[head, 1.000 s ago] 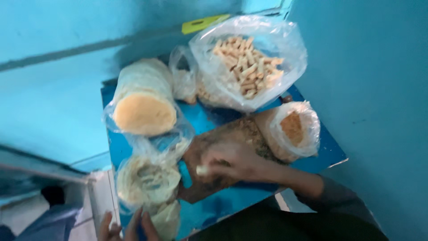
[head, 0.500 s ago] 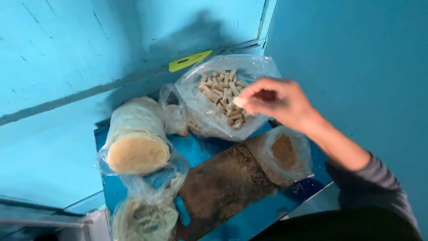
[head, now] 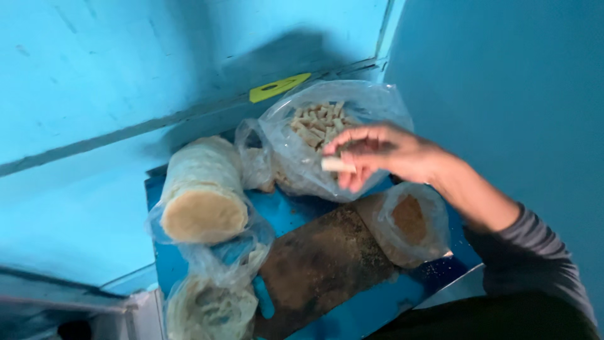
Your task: The person takes thin square pastry sheets one at a time from a stack on a small blue table, places a bit of filling from a bowl onto a sheet, folds the sheet over the filling by hand, and sets the folded piece on a growing pile of finished snacks. Bags of rolled snacks and a brown powder sit nearby on the table.
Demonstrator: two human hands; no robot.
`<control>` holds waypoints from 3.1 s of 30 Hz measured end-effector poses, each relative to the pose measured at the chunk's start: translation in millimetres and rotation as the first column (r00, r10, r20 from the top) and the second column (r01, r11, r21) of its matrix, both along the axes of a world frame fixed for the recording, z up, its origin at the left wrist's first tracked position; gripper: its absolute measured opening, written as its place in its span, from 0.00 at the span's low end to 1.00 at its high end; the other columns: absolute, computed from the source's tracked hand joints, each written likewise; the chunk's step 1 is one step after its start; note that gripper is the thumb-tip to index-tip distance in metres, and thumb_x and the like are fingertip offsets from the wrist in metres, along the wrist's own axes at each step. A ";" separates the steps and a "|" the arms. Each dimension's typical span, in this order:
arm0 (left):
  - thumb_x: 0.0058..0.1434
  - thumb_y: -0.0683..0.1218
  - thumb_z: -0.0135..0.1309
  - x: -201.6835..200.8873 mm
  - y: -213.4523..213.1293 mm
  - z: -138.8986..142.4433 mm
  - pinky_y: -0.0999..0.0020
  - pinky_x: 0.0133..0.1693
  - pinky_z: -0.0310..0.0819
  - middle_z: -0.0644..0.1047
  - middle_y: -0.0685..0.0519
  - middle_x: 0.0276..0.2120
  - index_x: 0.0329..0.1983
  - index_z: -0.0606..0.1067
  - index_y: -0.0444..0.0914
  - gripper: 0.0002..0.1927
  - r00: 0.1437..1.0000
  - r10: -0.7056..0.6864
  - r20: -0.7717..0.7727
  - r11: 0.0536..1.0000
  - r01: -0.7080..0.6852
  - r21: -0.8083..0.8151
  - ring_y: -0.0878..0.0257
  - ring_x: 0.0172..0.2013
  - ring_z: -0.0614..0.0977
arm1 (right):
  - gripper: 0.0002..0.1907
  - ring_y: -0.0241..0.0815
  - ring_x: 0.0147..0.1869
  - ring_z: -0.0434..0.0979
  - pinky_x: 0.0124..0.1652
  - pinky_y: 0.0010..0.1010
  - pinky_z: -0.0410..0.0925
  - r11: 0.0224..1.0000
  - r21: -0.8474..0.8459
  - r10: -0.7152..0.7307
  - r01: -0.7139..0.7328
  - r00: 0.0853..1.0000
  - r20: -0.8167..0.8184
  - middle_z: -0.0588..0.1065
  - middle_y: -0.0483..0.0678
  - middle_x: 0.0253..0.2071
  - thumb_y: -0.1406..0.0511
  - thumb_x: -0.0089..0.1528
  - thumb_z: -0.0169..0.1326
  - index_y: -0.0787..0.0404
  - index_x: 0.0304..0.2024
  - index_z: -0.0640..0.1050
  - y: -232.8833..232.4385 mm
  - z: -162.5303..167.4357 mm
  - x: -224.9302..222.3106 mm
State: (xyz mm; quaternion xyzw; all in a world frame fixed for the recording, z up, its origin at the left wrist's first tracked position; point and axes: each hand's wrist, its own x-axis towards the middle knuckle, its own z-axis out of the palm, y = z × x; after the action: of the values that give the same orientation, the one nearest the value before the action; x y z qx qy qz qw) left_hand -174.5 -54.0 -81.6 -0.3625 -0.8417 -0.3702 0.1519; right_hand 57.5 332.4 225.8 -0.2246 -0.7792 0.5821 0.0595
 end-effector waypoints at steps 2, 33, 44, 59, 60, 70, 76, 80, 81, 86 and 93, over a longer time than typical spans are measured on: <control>0.49 0.45 0.72 5.8 3.4 30.2 0.64 0.48 0.79 0.76 0.43 0.55 0.55 0.77 0.38 0.29 0.991 -0.127 -0.051 0.987 0.132 0.096 0.56 0.46 0.82 | 0.21 0.45 0.38 0.86 0.39 0.36 0.82 0.970 -0.139 0.189 -0.199 0.979 -0.082 0.82 0.55 0.35 0.63 0.66 0.52 0.62 0.61 0.71 -19.6 -2.4 6.5; 0.59 0.30 0.59 136.3 7.1 74.7 0.68 0.47 0.77 0.81 0.45 0.41 0.59 0.70 0.30 0.25 0.700 -0.426 0.572 0.407 -0.416 0.813 0.62 0.41 0.83 | 0.09 0.55 0.59 0.65 0.51 0.48 0.61 0.117 0.979 0.507 -0.165 0.858 0.084 0.67 0.57 0.58 0.66 0.55 0.53 0.58 0.37 0.80 -180.9 -144.3 -103.5; 0.57 0.29 0.58 141.9 23.3 78.4 0.68 0.47 0.78 0.83 0.44 0.43 0.54 0.71 0.31 0.22 0.623 -0.506 0.596 0.451 -0.399 0.799 0.60 0.44 0.84 | 0.16 0.50 0.58 0.70 0.55 0.38 0.67 0.693 0.659 0.519 -0.294 0.837 -0.173 0.67 0.52 0.55 0.79 0.56 0.52 0.54 0.37 0.81 -156.1 -97.2 -41.8; 0.55 0.30 0.61 155.1 63.7 97.4 0.71 0.42 0.77 0.84 0.44 0.40 0.56 0.73 0.30 0.24 0.371 -0.595 0.712 0.648 -0.303 0.699 0.62 0.39 0.84 | 0.31 0.50 0.61 0.65 0.59 0.46 0.65 0.081 0.916 0.199 0.392 0.894 -0.400 0.66 0.47 0.58 0.77 0.57 0.58 0.37 0.56 0.82 -180.3 -136.4 23.2; 0.55 0.30 0.62 155.0 64.8 97.4 0.71 0.41 0.76 0.84 0.43 0.39 0.56 0.74 0.30 0.25 0.361 -0.573 0.735 0.673 -0.305 0.674 0.62 0.38 0.84 | 0.32 0.52 0.62 0.66 0.59 0.46 0.65 0.077 0.918 0.174 0.389 0.901 -0.396 0.66 0.48 0.58 0.77 0.57 0.57 0.37 0.56 0.82 -176.4 -137.4 23.7; 0.56 0.30 0.59 161.2 79.3 101.5 0.70 0.44 0.78 0.83 0.45 0.41 0.59 0.72 0.31 0.26 0.317 -0.671 0.671 0.635 -0.221 0.740 0.63 0.41 0.84 | 0.31 0.54 0.68 0.75 0.71 0.47 0.58 0.942 0.315 0.064 0.117 0.858 -0.510 0.79 0.53 0.58 0.68 0.59 0.66 0.62 0.63 0.69 -172.5 -165.7 37.8; 0.56 0.29 0.59 165.5 83.5 104.7 0.69 0.44 0.78 0.83 0.43 0.42 0.58 0.72 0.31 0.25 0.279 -0.646 0.711 0.675 -0.227 0.702 0.61 0.42 0.84 | 0.12 0.45 0.59 0.86 0.65 0.40 0.70 0.901 0.370 -0.013 0.224 0.869 -0.494 0.84 0.48 0.52 0.69 0.62 0.65 0.57 0.48 0.82 -173.1 -181.6 44.4; 0.57 0.29 0.57 166.9 79.9 89.4 0.69 0.47 0.78 0.83 0.44 0.43 0.57 0.71 0.30 0.23 0.281 -0.709 0.647 0.621 -0.188 0.761 0.61 0.44 0.85 | 0.12 0.46 0.51 0.84 0.51 0.34 0.76 0.767 0.573 0.028 0.288 0.877 -0.479 0.81 0.49 0.47 0.68 0.57 0.66 0.53 0.43 0.84 -174.9 -175.5 44.8; 0.58 0.29 0.57 166.0 79.9 82.8 0.69 0.47 0.78 0.83 0.44 0.43 0.56 0.72 0.29 0.22 0.281 -0.731 0.622 0.600 -0.169 0.782 0.61 0.44 0.85 | 0.13 0.47 0.49 0.84 0.48 0.33 0.76 0.671 0.674 0.054 0.309 0.886 -0.461 0.81 0.49 0.46 0.68 0.56 0.67 0.50 0.43 0.85 -174.2 -172.5 43.8; 0.58 0.30 0.59 155.7 77.2 44.0 0.66 0.46 0.79 0.83 0.44 0.43 0.50 0.77 0.27 0.16 0.323 -0.704 0.633 0.633 -0.119 0.765 0.60 0.43 0.85 | 0.16 0.54 0.56 0.85 0.52 0.41 0.80 0.609 0.739 0.446 0.288 0.646 -0.620 0.80 0.53 0.54 0.70 0.66 0.62 0.59 0.52 0.70 -167.9 -154.6 39.7; 0.54 0.28 0.60 151.0 79.9 35.5 0.64 0.51 0.78 0.80 0.44 0.48 0.55 0.77 0.29 0.24 0.157 -0.744 0.650 0.661 0.030 0.750 0.59 0.49 0.83 | 0.12 0.50 0.52 0.87 0.52 0.38 0.80 0.685 0.714 0.398 0.143 0.748 -0.531 0.83 0.50 0.50 0.72 0.66 0.57 0.58 0.52 0.75 -147.7 -120.5 57.7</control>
State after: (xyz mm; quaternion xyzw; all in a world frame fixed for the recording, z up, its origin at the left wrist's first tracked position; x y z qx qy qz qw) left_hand -23.5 25.8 -46.1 -0.2229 -0.4629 -0.7689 -0.3807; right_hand 115.2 184.7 105.2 0.0926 -0.8853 0.2733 0.3647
